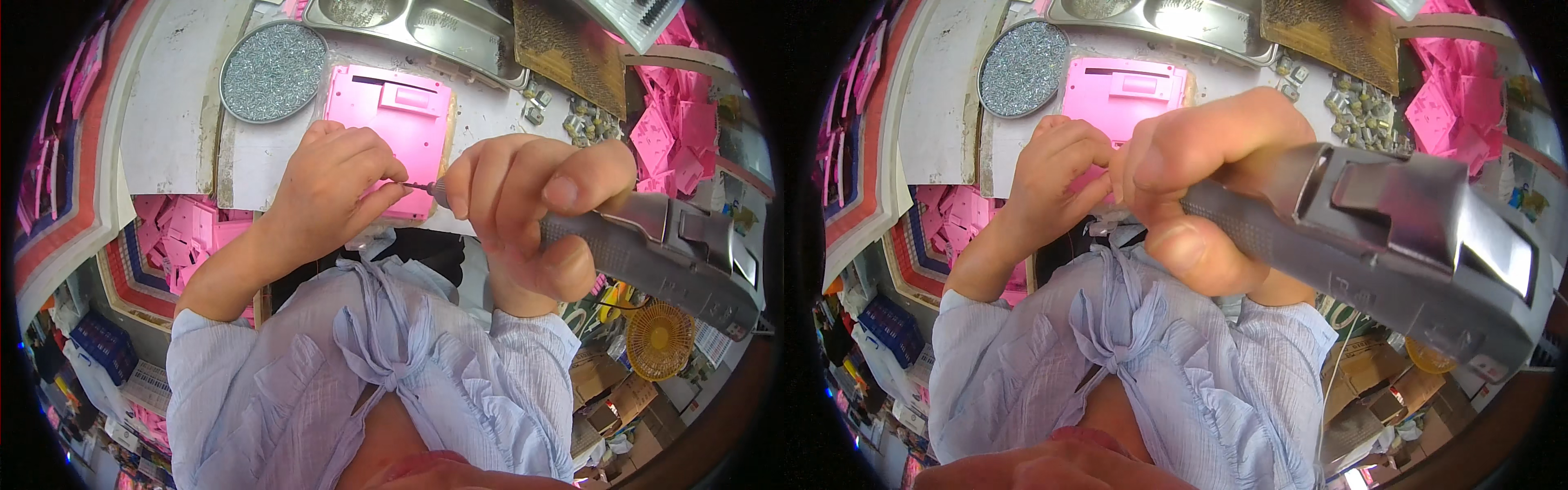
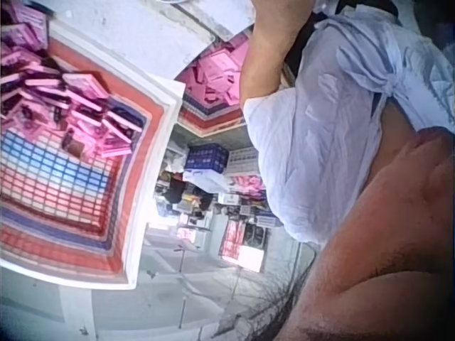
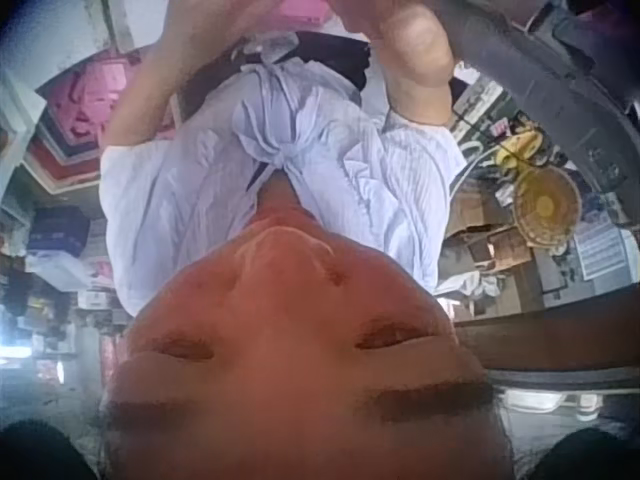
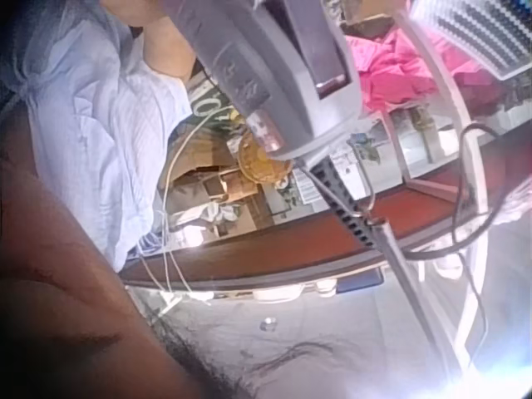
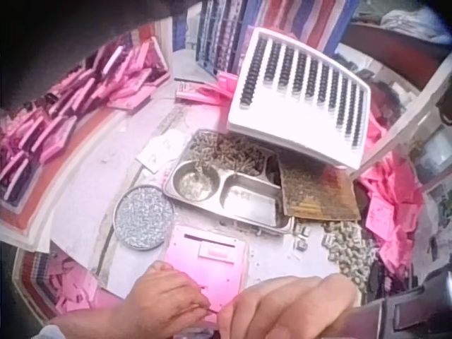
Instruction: Soldering internal components and assembling the plastic housing of a toy.
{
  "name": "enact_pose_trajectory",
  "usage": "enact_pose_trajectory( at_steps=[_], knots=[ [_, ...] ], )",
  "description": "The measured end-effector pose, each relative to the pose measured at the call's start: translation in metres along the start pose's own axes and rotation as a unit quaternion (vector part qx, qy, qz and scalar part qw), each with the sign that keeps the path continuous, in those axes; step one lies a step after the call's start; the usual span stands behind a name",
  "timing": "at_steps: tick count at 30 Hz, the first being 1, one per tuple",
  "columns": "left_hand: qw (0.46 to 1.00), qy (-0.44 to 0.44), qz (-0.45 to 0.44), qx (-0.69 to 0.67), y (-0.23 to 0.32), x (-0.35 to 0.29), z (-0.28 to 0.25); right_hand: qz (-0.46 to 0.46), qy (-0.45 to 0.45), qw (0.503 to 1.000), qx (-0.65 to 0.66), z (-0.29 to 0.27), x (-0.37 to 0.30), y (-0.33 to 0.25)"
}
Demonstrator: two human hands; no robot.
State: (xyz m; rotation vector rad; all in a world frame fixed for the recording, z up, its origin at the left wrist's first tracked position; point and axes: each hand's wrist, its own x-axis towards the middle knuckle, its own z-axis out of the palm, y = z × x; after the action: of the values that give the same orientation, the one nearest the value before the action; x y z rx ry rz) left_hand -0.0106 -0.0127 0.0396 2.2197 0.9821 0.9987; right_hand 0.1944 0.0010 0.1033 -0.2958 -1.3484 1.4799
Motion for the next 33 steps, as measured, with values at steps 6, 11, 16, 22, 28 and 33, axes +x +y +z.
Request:
enact_pose_trajectory(
  at_steps=[6, 11, 16, 22, 28, 33],
  knots=[
    [0.999, -0.022, 0.009, 0.025, 0.0, 0.001, -0.002, 0.002, 0.014, 1.0, -0.004, 0.003, -0.003, 0.006],
    [0.996, -0.06, 0.039, 0.05, 0.001, 0.005, -0.006, -0.005, -0.018, 0.997, 0.071, 0.002, -0.007, 0.011],
    [0.981, -0.172, -0.009, -0.094, 0.0, 0.008, -0.012, 0.022, -0.004, 0.996, 0.088, 0.004, -0.018, 0.005],
    [0.996, -0.092, 0.004, 0.014, -0.029, 0.001, -0.01, 0.035, 0.073, 0.997, 0.012, 0.003, -0.056, -0.001],
    [0.991, -0.099, 0.087, 0.012, -0.043, -0.015, 0.0, 0.015, 0.05, 0.998, -0.046, -0.003, -0.064, 0.021],
    [0.993, -0.099, 0.057, 0.004, -0.044, -0.019, 0.005, 0.003, -0.011, 0.985, -0.17, 0.003, -0.064, 0.031]
  ],
)
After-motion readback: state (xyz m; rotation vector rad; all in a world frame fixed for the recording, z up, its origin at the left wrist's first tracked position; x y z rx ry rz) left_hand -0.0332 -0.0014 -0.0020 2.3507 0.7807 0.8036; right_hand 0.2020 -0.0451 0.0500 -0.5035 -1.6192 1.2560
